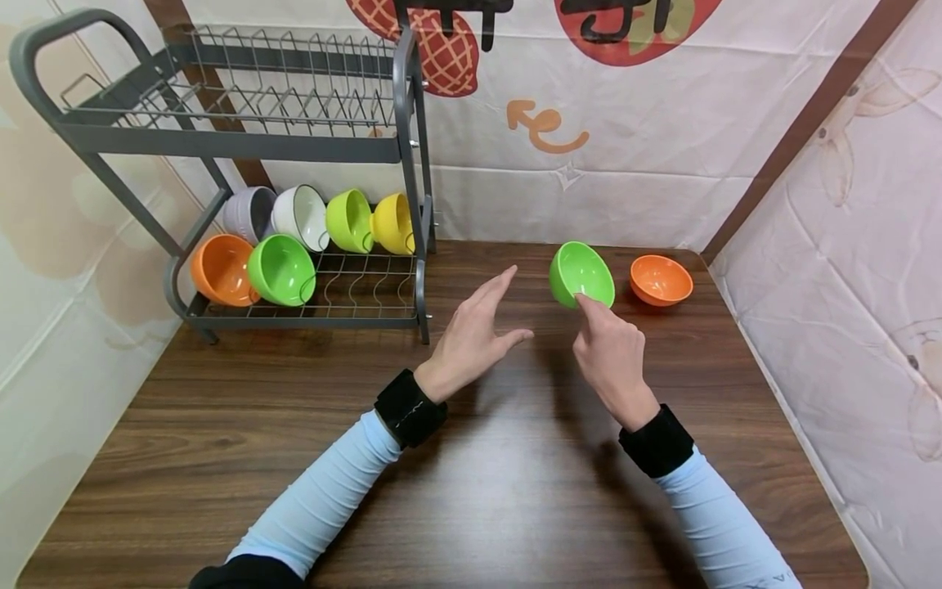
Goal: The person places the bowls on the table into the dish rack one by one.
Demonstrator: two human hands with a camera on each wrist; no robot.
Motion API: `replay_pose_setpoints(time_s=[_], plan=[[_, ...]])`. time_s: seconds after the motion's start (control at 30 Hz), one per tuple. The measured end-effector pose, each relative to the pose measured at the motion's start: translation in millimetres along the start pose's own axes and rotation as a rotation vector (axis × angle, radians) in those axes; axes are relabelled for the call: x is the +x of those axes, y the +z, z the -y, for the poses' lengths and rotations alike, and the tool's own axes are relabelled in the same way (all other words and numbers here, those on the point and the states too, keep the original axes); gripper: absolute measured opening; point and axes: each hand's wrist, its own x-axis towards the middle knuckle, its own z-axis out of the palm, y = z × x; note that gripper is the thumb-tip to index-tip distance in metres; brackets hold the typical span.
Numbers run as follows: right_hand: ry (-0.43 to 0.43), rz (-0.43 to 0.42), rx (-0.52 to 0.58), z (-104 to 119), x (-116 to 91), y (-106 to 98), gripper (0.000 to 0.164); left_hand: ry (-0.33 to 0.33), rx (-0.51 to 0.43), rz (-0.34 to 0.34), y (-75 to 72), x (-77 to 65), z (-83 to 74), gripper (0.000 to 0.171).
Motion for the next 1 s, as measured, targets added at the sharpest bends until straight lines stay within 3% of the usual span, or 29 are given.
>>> replay_pose_setpoints(time_s=[0.27,0.5,0.8,1.0], plan=[[-0.045,-0.033,0.076,21.5,-1.3,0.1,0.024,0.023,-0.033,-0.004,1.5,3.7,-1.8,0.106],[-0.097,-0.093,0.148,43.6,-0.4,5.2,0.025,0.060,-0.051,-0.069,0.8,7.8,-3.8,0.122],[-0.136,-0.159,0.282,70.2,-2.3,18.9,0.024,0.107,-0.064,-0.209,-6.5,2.5,2.6,0.117],[-0.156,-0.164,0.346,80.6,-2.5,26.7,0.022,0.151,-0.051,-0.252,-15.2,0.3,6.6,0.112]])
